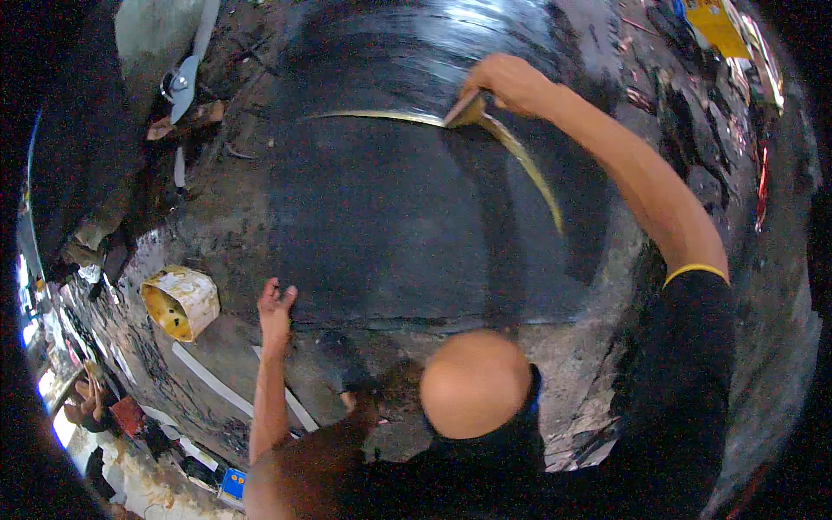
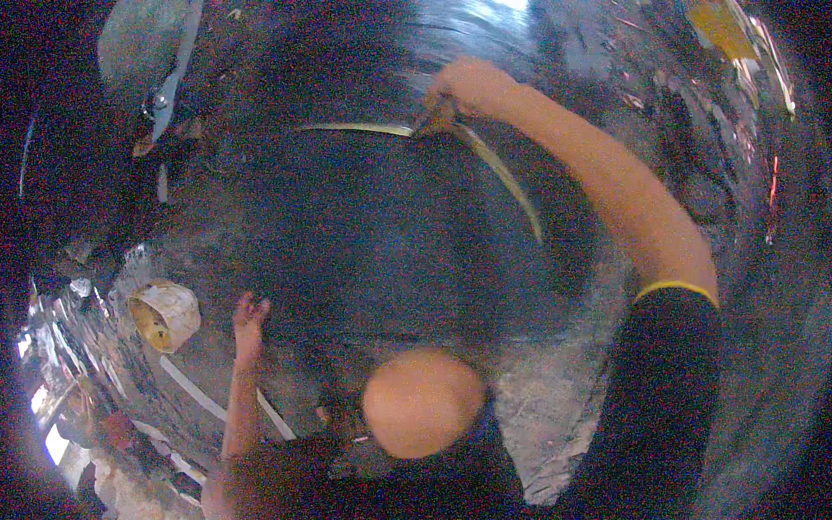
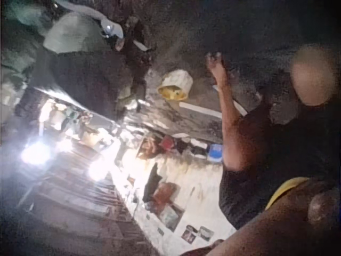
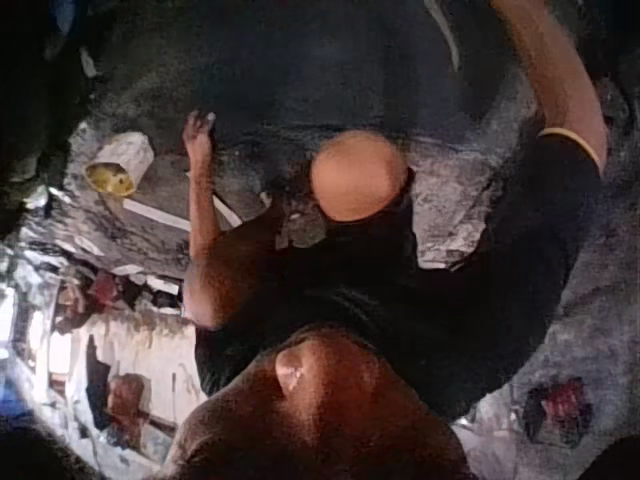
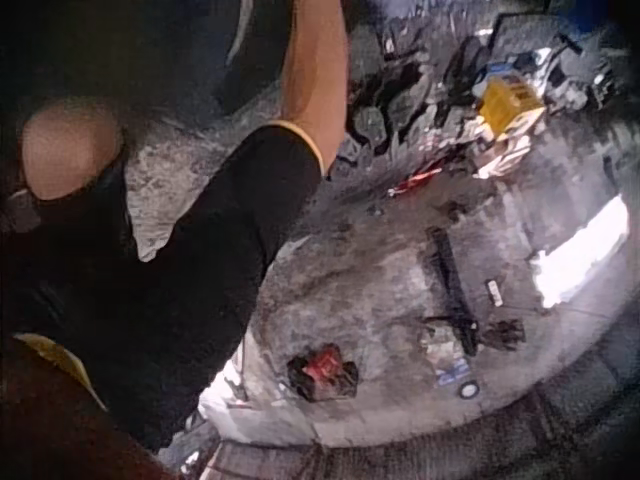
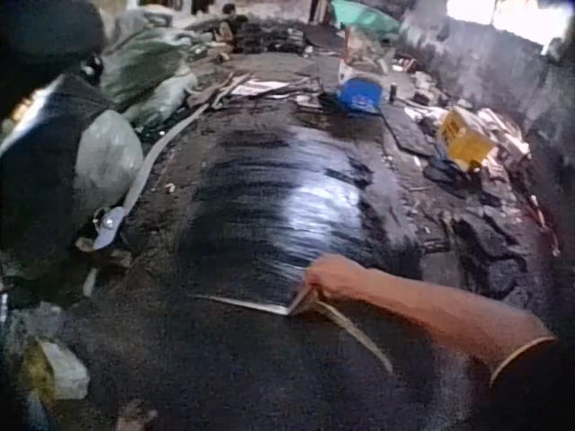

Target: The person scoops a dark viscous liquid from a yellow container using a small scraper and spreads it evenly over a black rubber sheet on the floor. They repeat this process on multiple rubber sheets, ensuring full coverage before moving to the next sheet.

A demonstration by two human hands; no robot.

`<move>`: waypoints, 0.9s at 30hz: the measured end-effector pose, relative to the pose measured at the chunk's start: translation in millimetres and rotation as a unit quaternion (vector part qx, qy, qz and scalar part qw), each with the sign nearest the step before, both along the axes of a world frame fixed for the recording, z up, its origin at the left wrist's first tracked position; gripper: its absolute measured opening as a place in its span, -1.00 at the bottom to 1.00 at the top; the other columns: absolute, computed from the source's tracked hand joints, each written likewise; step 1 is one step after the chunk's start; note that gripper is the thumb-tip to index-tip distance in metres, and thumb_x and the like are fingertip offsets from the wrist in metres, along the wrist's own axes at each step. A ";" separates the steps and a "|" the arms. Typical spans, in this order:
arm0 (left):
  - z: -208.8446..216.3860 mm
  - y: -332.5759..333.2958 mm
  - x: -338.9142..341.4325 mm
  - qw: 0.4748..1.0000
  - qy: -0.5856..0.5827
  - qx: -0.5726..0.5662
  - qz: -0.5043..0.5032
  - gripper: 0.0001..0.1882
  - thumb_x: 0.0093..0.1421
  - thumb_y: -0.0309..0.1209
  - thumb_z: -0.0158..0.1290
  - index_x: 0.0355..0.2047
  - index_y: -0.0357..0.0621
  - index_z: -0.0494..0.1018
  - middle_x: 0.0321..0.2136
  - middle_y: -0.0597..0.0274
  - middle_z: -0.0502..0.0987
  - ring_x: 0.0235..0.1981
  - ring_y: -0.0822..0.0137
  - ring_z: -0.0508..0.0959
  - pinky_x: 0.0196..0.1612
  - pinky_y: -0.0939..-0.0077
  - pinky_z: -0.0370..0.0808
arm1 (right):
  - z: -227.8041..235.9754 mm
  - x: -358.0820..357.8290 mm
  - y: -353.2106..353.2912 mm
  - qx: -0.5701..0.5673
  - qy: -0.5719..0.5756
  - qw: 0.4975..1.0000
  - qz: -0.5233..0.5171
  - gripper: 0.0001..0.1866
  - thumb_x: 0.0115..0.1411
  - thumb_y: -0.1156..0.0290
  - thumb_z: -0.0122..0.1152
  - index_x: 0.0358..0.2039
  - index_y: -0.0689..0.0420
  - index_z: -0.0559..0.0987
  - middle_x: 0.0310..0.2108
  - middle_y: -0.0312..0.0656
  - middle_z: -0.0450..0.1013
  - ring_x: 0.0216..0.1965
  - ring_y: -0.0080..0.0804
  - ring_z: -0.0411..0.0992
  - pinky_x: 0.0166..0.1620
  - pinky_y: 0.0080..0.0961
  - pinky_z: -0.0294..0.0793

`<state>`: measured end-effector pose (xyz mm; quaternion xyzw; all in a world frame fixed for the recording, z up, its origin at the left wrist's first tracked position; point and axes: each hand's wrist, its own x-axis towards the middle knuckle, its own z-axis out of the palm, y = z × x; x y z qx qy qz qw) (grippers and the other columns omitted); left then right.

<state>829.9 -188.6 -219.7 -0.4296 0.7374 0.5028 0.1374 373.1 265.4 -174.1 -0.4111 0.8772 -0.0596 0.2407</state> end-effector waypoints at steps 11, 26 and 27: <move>-19.5 26.3 30.5 0.979 0.131 0.138 0.069 -0.43 0.38 -0.22 0.26 0.27 -0.30 0.44 0.00 0.15 0.67 0.01 0.30 0.63 0.20 0.32 0.50 | 1.8 233.7 267.1 -0.085 0.173 0.949 -0.248 -0.53 0.05 0.71 0.12 -0.10 -0.01 0.76 -0.07 -0.18 0.69 0.06 -0.06 0.58 0.18 -0.15 0.48; -28.8 211.8 21.4 0.951 0.149 0.227 0.148 -0.64 0.35 -0.40 0.31 0.04 -0.31 0.47 -0.04 0.17 0.56 -0.10 0.30 0.56 -0.04 0.24 0.56 | 14.3 313.7 243.7 -0.145 0.205 0.861 -0.443 -0.58 0.20 0.52 0.13 0.07 0.09 0.68 0.00 0.06 0.64 0.07 0.08 0.58 0.20 -0.08 0.53; -32.4 204.1 25.9 0.955 0.137 0.215 0.153 -0.63 0.35 -0.39 0.32 0.02 -0.34 0.48 -0.06 0.17 0.56 -0.14 0.32 0.55 -0.05 0.25 0.55 | 14.5 296.0 248.8 -0.196 0.228 0.862 -0.408 -0.56 0.18 0.55 0.12 0.07 0.07 0.70 0.02 0.02 0.65 0.08 0.07 0.58 0.21 -0.09 0.53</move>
